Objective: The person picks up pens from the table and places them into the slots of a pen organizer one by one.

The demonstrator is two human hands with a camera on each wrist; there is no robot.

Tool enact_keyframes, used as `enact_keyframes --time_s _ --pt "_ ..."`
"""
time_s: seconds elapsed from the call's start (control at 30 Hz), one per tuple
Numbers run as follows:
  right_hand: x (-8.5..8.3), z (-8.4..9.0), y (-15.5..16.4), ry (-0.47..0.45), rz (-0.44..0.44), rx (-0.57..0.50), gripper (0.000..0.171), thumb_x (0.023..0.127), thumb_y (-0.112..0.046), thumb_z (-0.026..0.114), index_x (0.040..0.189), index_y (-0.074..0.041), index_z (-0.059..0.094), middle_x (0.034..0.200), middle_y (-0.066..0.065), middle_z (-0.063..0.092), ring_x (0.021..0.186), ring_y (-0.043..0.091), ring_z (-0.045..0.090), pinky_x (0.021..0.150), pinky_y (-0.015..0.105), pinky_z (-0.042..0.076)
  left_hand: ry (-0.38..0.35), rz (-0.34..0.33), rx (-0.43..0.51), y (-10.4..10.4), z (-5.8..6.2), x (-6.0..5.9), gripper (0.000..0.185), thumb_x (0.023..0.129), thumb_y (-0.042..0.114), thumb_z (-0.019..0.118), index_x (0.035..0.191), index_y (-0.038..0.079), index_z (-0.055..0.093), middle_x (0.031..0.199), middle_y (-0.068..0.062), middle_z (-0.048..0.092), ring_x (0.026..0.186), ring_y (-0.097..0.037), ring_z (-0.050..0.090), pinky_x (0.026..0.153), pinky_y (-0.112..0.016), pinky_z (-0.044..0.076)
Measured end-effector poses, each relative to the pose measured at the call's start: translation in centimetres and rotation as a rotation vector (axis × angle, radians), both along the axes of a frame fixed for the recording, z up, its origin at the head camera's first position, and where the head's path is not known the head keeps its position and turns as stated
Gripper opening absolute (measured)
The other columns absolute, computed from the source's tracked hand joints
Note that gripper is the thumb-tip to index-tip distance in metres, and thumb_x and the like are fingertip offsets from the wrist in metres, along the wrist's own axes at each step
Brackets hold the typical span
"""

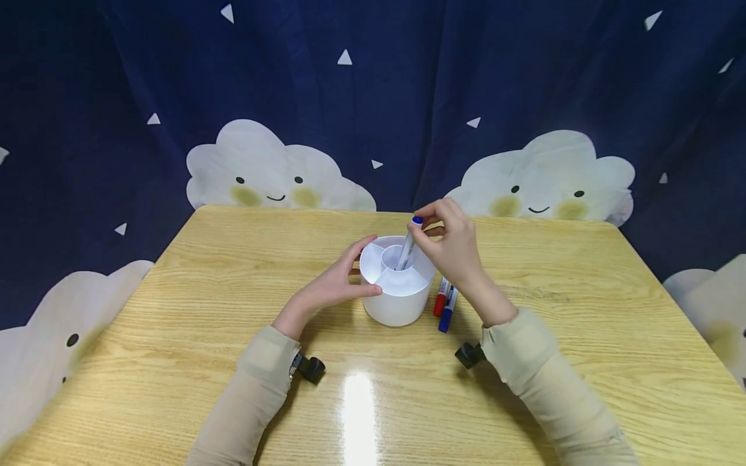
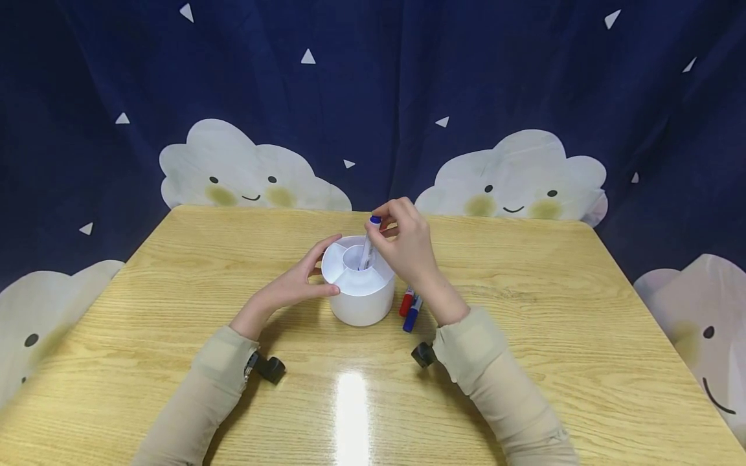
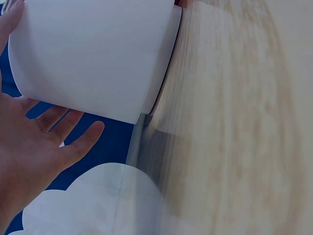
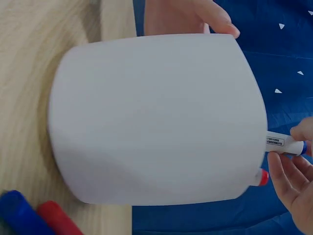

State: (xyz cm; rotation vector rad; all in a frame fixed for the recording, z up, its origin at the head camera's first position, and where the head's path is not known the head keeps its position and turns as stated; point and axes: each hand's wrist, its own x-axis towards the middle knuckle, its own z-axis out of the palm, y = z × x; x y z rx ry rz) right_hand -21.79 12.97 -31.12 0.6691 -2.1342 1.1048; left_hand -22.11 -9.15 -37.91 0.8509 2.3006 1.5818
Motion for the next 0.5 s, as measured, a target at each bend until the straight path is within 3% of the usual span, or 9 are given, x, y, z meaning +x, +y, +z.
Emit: enact_keyframes --time_s 0.5 --pt "0.4 -2.3 0.0 -0.044 0.029 -0.023 0.009 0.077 -0.003 0.069 0.08 0.0 0.061 0.085 0.01 0.06 0.073 0.018 0.063 0.057 0.026 0.055 0.004 0.001 -0.012 -0.1 0.1 0.0 0.091 0.076 0.029 0.073 0.146 0.026 0.014 0.142 0.005 0.025 0.12 -0.019 0.038 0.1 -0.04 0.036"
